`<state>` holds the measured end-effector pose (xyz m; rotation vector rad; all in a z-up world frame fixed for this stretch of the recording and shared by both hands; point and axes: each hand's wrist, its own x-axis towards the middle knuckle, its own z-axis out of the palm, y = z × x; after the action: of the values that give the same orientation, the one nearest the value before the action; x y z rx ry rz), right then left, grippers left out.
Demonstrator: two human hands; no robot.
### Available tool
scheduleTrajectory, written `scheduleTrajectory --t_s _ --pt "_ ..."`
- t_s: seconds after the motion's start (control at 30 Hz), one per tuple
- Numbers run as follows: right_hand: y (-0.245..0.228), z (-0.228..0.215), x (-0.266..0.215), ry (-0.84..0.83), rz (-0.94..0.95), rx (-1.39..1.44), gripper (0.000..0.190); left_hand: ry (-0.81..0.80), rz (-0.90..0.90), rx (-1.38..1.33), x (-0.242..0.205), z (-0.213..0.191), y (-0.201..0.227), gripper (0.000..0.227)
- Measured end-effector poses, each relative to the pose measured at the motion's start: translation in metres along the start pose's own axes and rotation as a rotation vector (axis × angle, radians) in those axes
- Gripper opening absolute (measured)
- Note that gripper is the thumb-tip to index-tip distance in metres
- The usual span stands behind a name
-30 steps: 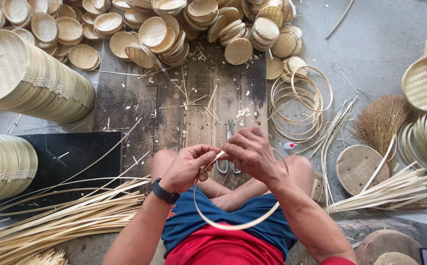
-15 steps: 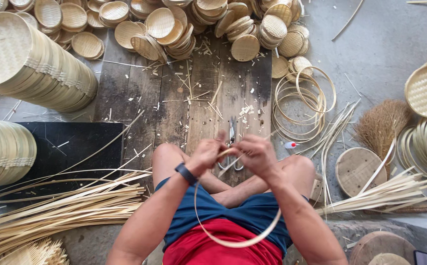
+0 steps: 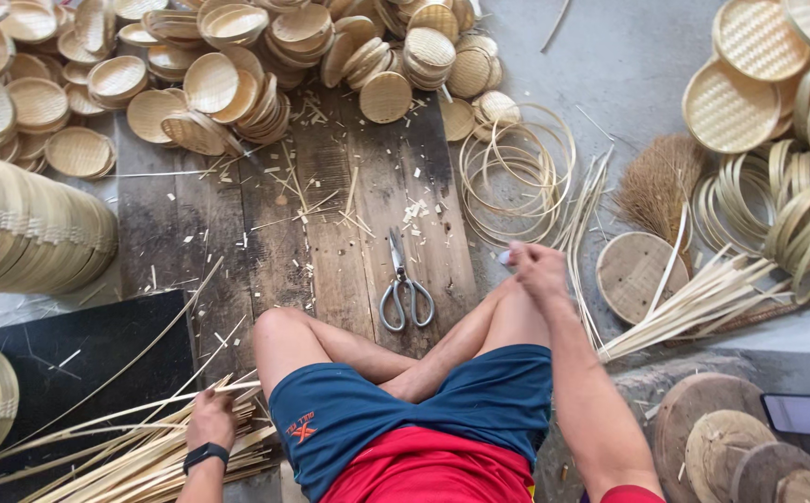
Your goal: The person is assembling circular bamboo hoops by wrapping thin bamboo strips around a frame and trimming the excess with shears.
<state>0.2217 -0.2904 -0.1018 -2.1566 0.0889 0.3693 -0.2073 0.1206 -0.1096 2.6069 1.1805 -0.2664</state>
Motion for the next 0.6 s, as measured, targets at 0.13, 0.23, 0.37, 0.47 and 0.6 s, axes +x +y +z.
scheduleTrajectory --t_s 0.13,0.23,0.37,0.47,0.6 --pt "-0.007 0.043 -0.024 -0.161 -0.221 0.034 0.026 -0.234 -0.138 0.132 0.005 -0.020 -0.007 0.023" --pt "-0.020 0.075 -0.049 -0.285 -0.228 0.031 0.026 -0.398 -0.121 0.306 0.011 -0.026 -0.019 0.024" --pt "-0.040 0.095 -0.082 -0.413 -0.283 0.077 0.024 -0.242 -0.295 0.310 0.022 -0.027 -0.050 0.028" --pt "-0.055 0.109 -0.103 -0.486 -0.243 0.101 0.023 -0.173 -0.247 0.231 0.030 -0.039 -0.088 0.033" --pt "-0.081 0.131 -0.127 -0.606 -0.273 0.084 0.022 0.023 -0.118 0.366 0.042 -0.072 -0.114 0.025"
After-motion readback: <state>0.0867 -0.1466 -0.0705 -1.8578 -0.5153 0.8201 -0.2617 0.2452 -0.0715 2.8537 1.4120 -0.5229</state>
